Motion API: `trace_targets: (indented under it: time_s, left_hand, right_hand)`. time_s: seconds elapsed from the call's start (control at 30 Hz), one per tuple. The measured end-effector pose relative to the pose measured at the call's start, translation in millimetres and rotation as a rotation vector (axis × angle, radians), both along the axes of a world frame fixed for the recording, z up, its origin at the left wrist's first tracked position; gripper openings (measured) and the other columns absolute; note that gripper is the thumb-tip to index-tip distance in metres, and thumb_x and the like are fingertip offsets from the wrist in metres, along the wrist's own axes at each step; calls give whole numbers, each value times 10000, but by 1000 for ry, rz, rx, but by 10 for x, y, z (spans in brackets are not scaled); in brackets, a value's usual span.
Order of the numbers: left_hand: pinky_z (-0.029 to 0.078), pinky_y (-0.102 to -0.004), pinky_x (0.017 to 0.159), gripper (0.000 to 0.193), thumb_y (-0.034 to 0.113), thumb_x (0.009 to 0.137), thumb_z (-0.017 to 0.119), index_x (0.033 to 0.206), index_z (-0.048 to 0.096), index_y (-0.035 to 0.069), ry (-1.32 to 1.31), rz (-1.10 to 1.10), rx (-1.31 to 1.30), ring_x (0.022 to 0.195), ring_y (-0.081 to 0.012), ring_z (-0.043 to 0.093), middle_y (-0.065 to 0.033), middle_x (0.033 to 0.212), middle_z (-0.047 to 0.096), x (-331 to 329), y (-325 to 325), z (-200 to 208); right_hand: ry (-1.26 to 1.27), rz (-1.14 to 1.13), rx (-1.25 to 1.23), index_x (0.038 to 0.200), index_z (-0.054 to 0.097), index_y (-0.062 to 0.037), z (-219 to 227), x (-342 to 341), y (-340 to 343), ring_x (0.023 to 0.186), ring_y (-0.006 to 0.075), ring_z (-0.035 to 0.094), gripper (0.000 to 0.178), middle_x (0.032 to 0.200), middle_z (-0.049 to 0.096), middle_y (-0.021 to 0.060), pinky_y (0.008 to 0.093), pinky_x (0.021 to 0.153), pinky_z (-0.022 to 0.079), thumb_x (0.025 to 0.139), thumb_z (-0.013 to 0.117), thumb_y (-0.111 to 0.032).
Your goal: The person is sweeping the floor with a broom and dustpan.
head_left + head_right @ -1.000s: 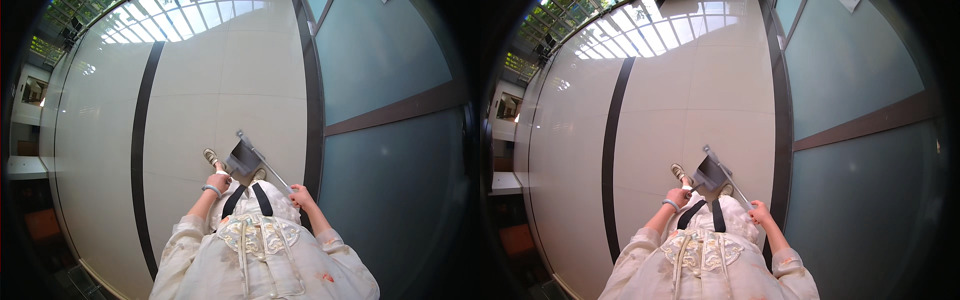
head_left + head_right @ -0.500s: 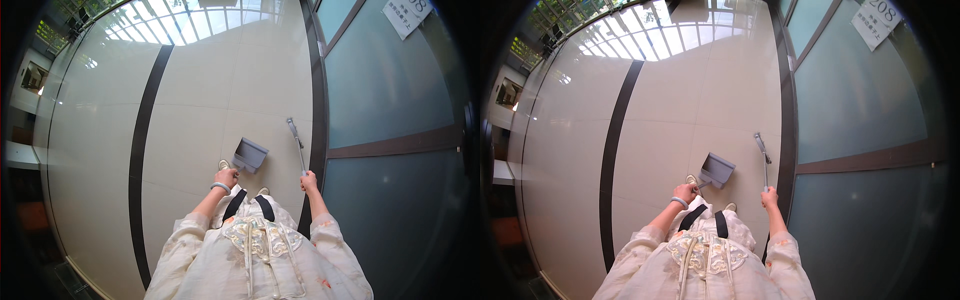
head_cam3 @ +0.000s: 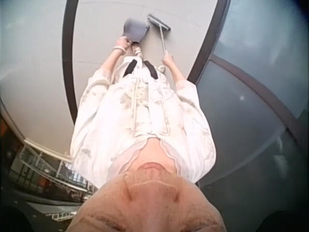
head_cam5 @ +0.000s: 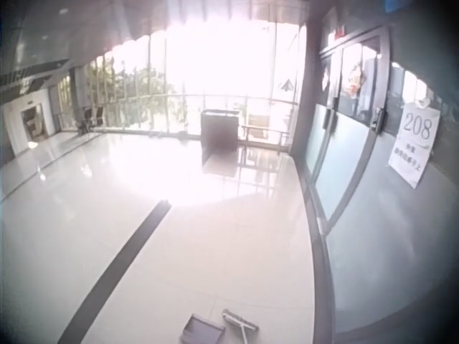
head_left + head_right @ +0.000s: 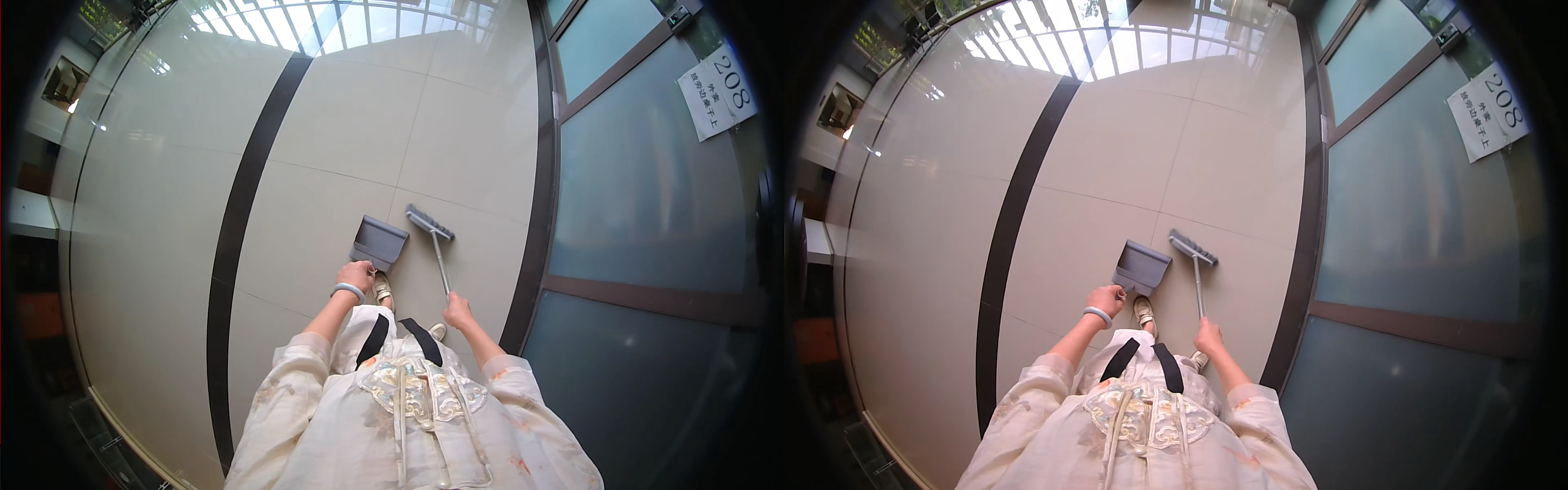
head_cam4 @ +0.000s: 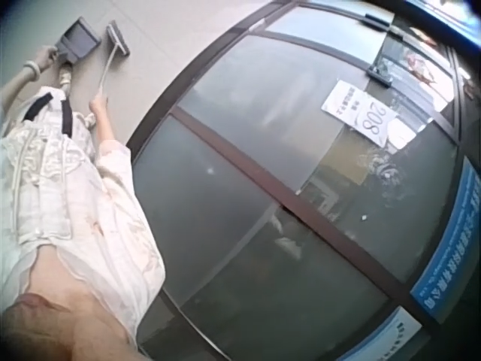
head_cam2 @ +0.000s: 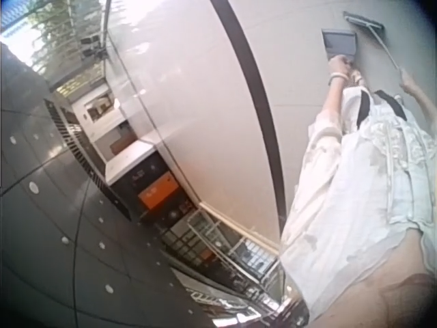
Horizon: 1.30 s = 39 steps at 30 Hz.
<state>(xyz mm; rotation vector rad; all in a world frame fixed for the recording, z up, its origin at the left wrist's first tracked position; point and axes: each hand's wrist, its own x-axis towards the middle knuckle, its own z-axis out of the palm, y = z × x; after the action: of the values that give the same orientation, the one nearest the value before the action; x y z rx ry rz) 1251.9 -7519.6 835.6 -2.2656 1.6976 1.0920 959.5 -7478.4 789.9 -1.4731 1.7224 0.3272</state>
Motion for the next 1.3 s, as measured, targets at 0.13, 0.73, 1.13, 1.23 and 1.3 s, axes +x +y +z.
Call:
trace_targets:
  time_s: [0.13,0.73,1.13,1.23,1.3]
  left_hand:
    - [492,-374,727,152,231,726,607,856,674,193,30,74,-22,806,-265,622,-76,847,658,300,-185,-206]
    - [497,-370,720,127,247,752,602,858,669,227,-34,149,27,800,-251,627,-52,850,661,1174,-342,-474]
    - [495,-371,680,105,263,762,593,776,667,190,31,60,-99,743,-256,627,-73,778,655,1465,91,-612]
    - [491,-380,652,101,254,728,599,764,663,185,1,-13,-130,696,-254,620,-52,732,651,1492,51,-304]
    - [493,-375,651,106,262,729,599,776,662,191,18,-17,-128,699,-251,622,-49,734,652,1550,152,-80]
  right_hand:
    - [-303,-172,123,1166,452,-5,134,-362,-244,491,235,528,487,674,548,160,326,369,377,689,545,24]
    - [-36,148,106,1024,504,-10,-397,843,-1471,579,278,623,352,748,602,218,377,418,488,673,523,6]
    - [-209,-312,303,1249,403,-70,515,453,-1139,394,117,409,581,590,445,61,273,332,270,701,535,70]
    - [-273,-474,313,1271,369,-87,547,293,-1250,404,113,394,590,611,444,71,271,335,261,723,510,82]
    - [-314,-560,311,1267,350,-80,669,279,-1346,400,106,365,570,609,441,72,266,336,246,743,485,96]
